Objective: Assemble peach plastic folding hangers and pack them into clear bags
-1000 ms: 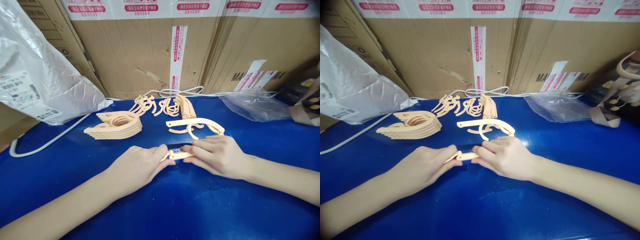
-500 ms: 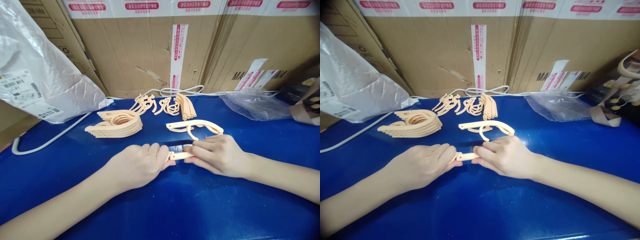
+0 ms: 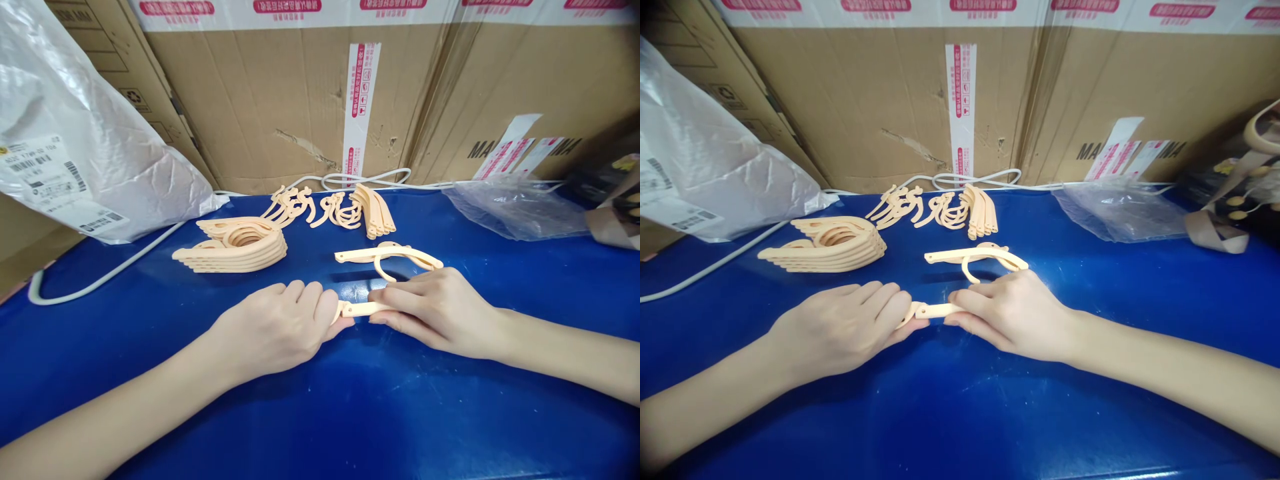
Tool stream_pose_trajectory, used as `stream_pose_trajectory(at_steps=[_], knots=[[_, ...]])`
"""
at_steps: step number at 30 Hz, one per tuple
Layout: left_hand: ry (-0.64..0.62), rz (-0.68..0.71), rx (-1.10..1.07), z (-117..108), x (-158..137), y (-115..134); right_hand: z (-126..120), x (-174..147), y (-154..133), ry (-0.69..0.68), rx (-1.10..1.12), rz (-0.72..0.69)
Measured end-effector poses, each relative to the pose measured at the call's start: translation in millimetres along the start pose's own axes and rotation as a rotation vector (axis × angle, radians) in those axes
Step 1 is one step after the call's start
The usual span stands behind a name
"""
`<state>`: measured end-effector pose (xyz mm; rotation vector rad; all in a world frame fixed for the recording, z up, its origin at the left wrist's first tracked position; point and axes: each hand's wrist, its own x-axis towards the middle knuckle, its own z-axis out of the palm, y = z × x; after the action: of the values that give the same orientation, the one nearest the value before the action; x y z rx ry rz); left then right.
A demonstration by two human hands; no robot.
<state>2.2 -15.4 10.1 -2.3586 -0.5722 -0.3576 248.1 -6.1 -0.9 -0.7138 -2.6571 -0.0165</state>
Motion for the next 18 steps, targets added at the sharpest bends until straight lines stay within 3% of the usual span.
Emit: stream_pose_trajectory(at_steps=[18], knots=[[0.064, -0.043, -0.152, 8.9, -0.9, -0.7, 3.9, -1.4, -2.0, 0.024, -0.057, -0.018]])
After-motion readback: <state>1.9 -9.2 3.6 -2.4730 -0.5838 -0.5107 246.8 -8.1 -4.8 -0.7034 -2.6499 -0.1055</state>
